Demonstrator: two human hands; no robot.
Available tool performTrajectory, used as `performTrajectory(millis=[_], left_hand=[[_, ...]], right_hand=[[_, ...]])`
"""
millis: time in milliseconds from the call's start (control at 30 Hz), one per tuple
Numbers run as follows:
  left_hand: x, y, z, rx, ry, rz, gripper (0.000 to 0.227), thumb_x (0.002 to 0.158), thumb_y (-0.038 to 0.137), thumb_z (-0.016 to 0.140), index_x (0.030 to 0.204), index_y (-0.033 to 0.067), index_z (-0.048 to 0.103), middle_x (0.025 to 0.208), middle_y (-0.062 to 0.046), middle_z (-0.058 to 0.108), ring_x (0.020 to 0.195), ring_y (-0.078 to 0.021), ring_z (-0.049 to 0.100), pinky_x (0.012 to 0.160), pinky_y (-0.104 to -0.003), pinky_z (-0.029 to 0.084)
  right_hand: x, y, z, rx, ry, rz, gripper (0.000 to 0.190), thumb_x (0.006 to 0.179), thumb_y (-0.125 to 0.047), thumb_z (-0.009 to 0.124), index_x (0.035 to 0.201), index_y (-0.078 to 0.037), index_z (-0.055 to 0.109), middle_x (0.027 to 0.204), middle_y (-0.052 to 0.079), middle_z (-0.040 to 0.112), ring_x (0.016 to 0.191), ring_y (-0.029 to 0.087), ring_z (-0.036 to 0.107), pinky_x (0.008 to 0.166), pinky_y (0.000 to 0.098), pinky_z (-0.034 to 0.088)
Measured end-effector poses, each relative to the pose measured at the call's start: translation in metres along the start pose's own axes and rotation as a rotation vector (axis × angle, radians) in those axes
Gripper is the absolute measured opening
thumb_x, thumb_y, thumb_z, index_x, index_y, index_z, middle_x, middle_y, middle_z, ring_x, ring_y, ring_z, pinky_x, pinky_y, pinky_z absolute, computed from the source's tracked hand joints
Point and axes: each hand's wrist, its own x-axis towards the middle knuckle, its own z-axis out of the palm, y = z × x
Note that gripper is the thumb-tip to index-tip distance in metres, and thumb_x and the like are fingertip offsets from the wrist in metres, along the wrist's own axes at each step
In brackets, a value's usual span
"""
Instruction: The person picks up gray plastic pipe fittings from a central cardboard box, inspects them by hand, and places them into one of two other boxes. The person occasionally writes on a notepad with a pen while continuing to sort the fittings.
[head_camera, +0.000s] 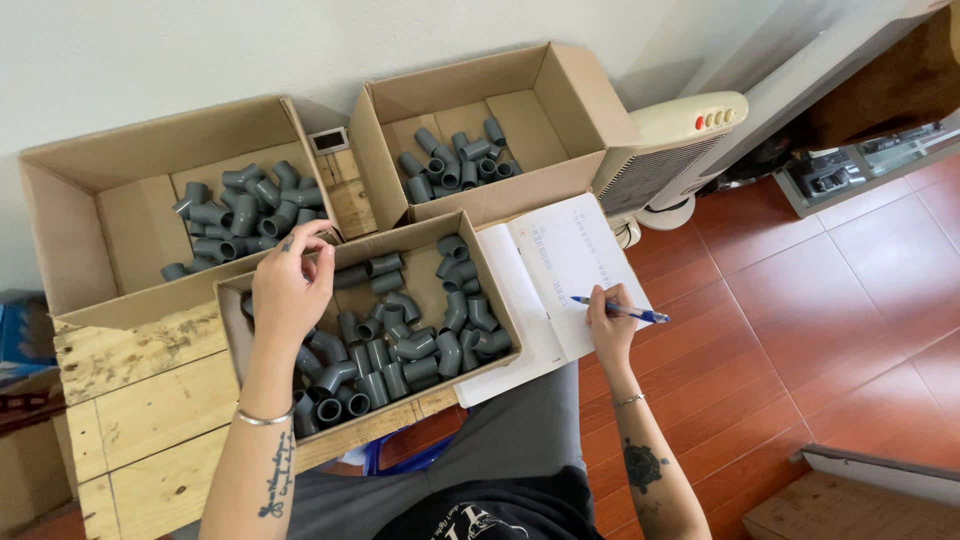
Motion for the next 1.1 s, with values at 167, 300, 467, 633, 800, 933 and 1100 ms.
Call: performTrajectory(millis=[167, 300, 467, 633, 800, 933, 1100], left_hand=[[0.0, -0.002, 0.001, 0.006, -0.01, -0.012, 0.03, 0.093, 0.016, 0.067, 0.123, 0.0226, 0.071, 0.091, -0.001, 0.073, 0.063, -0.0236, 0.068, 0.063, -0.039, 0.055], [0.001, -0.001, 0.0, 0.015, -0.028, -0.034, 0.031, 0.094, 0.019, 0.065, 0.124, 0.0253, 0.07, 0.09, 0.002, 0.072, 0.064, -0.0228, 0.068, 0.064, -0.04, 0.056], [0.0, -0.004, 0.002, 0.006, -0.014, -0.039, 0.031, 0.093, 0.019, 0.066, 0.123, 0.0268, 0.07, 0.09, 0.002, 0.072, 0.064, -0.0227, 0.068, 0.063, -0.04, 0.056], [0.001, -0.003, 0.001, 0.003, -0.014, -0.043, 0.03, 0.093, 0.021, 0.066, 0.121, 0.0285, 0.07, 0.089, 0.002, 0.072, 0.064, -0.0238, 0.069, 0.063, -0.042, 0.056], [0.001, 0.003, -0.005, -0.024, -0.057, -0.057, 0.019, 0.093, 0.023, 0.066, 0.11, 0.0274, 0.073, 0.091, 0.002, 0.074, 0.063, -0.0216, 0.069, 0.061, -0.037, 0.056], [0.002, -0.003, -0.004, -0.041, -0.087, -0.086, 0.013, 0.093, 0.027, 0.067, 0.104, 0.0294, 0.073, 0.092, 0.004, 0.075, 0.063, -0.0183, 0.069, 0.061, -0.035, 0.056], [0.006, 0.032, -0.034, 0.088, -0.489, -0.179, 0.022, 0.091, 0.03, 0.063, 0.095, 0.015, 0.079, 0.092, -0.011, 0.079, 0.088, -0.0389, 0.074, 0.08, -0.047, 0.058]], right_hand=[[0.003, -0.021, 0.016, -0.254, -0.153, -0.253, 0.014, 0.087, -0.013, 0.081, 0.098, -0.014, 0.072, 0.069, 0.005, 0.067, 0.056, 0.016, 0.059, 0.056, 0.0272, 0.049], [0.016, -0.035, 0.025, -0.619, -0.432, -0.633, 0.022, 0.095, -0.012, 0.062, 0.11, -0.023, 0.072, 0.101, 0.001, 0.071, 0.086, 0.024, 0.069, 0.077, 0.0351, 0.055], [0.021, -0.061, 0.033, -0.736, -0.587, -0.666, 0.026, 0.094, -0.005, 0.057, 0.112, -0.016, 0.072, 0.11, 0.008, 0.069, 0.103, 0.029, 0.067, 0.087, 0.0395, 0.053], [0.027, -0.062, 0.039, -0.793, -0.542, -0.673, 0.028, 0.09, -0.005, 0.062, 0.112, -0.019, 0.072, 0.11, 0.002, 0.069, 0.104, 0.024, 0.066, 0.089, 0.0363, 0.051], [0.033, -0.091, 0.062, -0.626, -0.432, -0.608, 0.028, 0.093, -0.008, 0.064, 0.113, -0.025, 0.073, 0.1, -0.001, 0.07, 0.088, 0.022, 0.069, 0.081, 0.0341, 0.053], [0.041, -0.116, 0.088, -0.507, -0.419, -0.586, 0.03, 0.091, -0.003, 0.065, 0.112, -0.022, 0.073, 0.098, 0.001, 0.07, 0.082, 0.023, 0.069, 0.078, 0.0354, 0.055], [0.053, -0.167, 0.131, -0.287, -0.406, -0.578, 0.028, 0.091, 0.002, 0.065, 0.111, -0.016, 0.074, 0.093, 0.005, 0.069, 0.073, 0.025, 0.068, 0.069, 0.0329, 0.056]])
